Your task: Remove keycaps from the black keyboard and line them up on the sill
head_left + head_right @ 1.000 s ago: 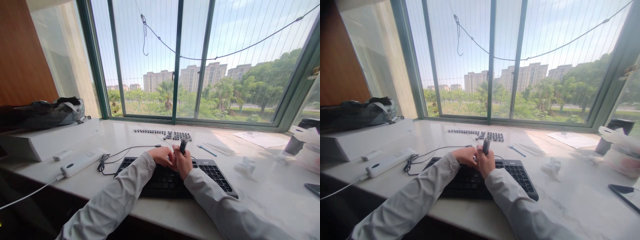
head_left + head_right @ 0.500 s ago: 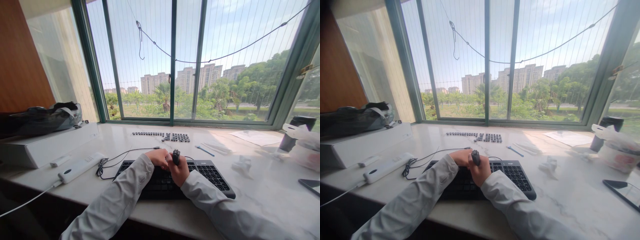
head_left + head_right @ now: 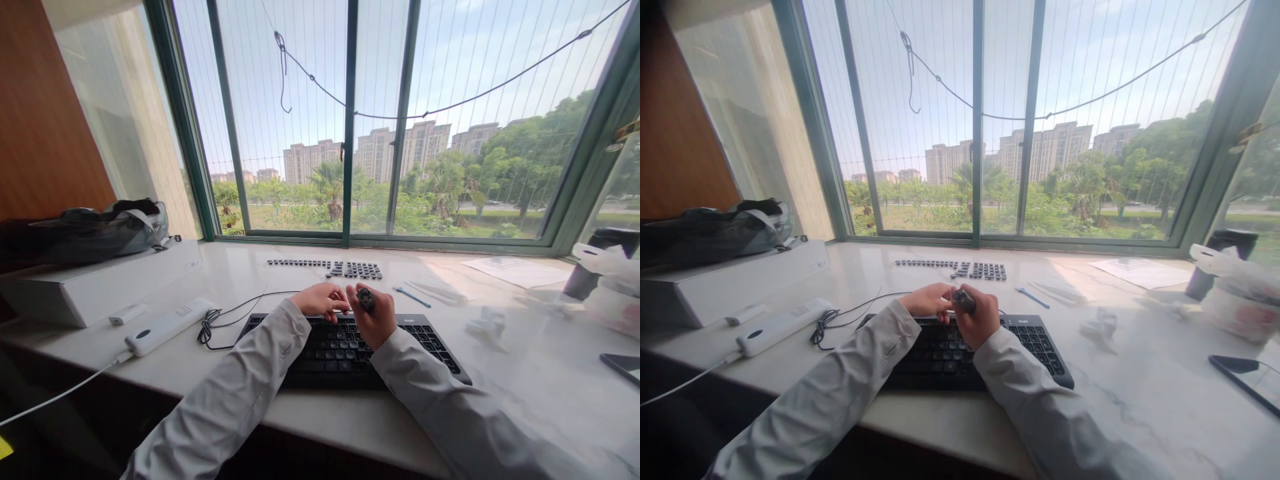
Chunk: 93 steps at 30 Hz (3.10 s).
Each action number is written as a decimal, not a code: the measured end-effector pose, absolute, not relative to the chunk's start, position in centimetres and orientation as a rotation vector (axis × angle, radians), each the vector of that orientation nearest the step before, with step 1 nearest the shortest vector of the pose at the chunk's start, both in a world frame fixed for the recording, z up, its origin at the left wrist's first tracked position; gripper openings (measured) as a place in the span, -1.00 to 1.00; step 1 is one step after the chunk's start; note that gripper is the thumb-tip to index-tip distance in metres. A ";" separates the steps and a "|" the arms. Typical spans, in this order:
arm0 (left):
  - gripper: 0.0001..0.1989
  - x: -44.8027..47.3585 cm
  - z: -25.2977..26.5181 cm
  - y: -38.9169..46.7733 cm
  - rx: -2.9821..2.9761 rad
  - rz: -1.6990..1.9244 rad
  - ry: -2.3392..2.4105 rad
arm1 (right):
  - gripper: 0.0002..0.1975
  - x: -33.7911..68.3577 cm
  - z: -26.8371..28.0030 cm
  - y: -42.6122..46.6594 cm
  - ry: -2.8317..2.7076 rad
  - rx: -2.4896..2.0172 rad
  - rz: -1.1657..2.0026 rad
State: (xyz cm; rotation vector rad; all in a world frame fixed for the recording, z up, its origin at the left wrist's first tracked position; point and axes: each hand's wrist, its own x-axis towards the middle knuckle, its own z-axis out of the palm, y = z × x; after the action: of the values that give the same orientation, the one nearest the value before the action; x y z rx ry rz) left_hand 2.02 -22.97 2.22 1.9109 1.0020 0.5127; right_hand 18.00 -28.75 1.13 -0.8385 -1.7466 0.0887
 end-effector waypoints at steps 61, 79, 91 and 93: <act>-0.84 1.6 2.8 -23.4 2.376 1.165 1.465 | -0.69 20.7 2.0 -26.1 -2.058 -1.697 -0.277; -0.79 0.0 3.3 -18.6 2.684 0.740 1.671 | -0.64 21.7 1.8 -26.0 -2.031 -1.596 -0.134; -0.72 -1.6 2.0 -9.1 2.501 0.400 1.988 | -0.61 21.9 1.1 -24.7 -1.941 -1.711 -0.089; -0.74 -1.7 1.6 -7.5 2.487 0.385 2.005 | -0.63 21.9 0.8 -24.4 -1.942 -1.717 -0.097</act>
State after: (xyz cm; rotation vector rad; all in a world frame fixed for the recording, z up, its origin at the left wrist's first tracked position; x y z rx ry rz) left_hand -1.70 -7.46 1.56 2.4871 2.0045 0.3849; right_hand 21.85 -24.40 0.82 -1.7170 -1.9417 -0.0969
